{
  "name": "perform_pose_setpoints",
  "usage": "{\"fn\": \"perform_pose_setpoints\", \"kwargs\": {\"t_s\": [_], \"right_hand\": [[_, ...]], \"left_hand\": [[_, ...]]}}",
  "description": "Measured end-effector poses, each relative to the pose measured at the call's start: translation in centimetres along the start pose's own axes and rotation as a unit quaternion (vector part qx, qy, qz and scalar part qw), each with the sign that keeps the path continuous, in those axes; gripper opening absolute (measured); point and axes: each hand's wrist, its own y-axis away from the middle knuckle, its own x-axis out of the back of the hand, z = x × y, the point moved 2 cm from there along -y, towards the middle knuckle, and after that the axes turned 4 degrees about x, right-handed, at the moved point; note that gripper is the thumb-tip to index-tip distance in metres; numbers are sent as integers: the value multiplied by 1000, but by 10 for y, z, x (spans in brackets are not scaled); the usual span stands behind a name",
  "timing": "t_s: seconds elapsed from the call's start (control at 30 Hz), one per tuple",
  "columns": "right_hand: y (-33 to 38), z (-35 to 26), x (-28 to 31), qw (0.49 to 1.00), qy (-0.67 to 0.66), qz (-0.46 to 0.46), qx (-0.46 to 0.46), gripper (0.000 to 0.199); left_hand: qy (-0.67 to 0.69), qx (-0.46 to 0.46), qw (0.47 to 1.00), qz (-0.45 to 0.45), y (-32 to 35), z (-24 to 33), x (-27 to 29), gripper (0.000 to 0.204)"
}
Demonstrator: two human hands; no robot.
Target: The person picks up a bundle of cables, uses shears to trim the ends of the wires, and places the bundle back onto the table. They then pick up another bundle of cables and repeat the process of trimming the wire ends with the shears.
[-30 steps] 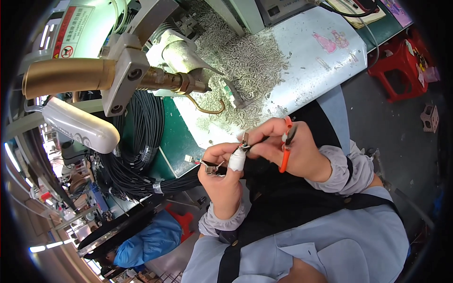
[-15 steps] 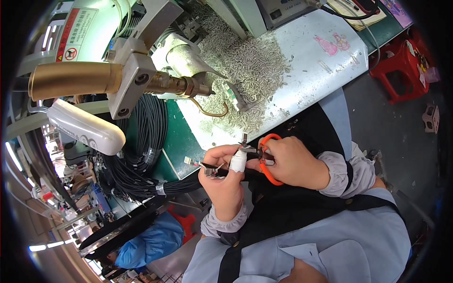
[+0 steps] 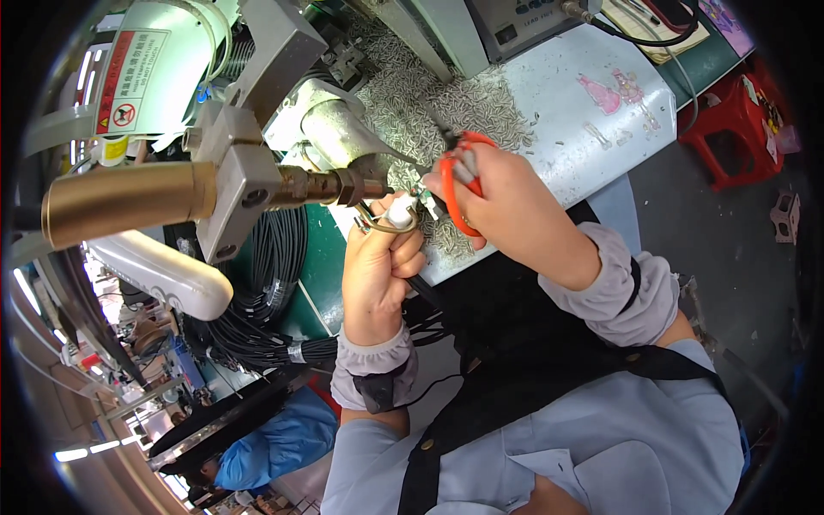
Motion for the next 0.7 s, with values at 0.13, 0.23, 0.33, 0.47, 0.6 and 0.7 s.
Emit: {"fn": "perform_pose_setpoints", "kwargs": {"t_s": [0.13,0.23,0.33,0.47,0.6,0.7], "right_hand": [[-9,-3,-1,1000,18,-24,-11,24],[-10,7,-2,997,53,-4,48,26],[-11,9,-3,994,74,8,74,26],[-11,11,-4,995,79,6,66,24],[-10,10,-4,996,69,4,60,21],[-9,8,-6,997,62,10,50,19]], "left_hand": [[-14,-2,1000,-16,-2,2,4,12],[-63,-12,998,-8,0,4,0,18],[-78,-30,996,2,2,3,0,22],[-82,-47,995,11,5,1,0,23],[-63,-54,996,17,5,-1,1,20],[-66,-58,996,19,5,0,1,18]]}}
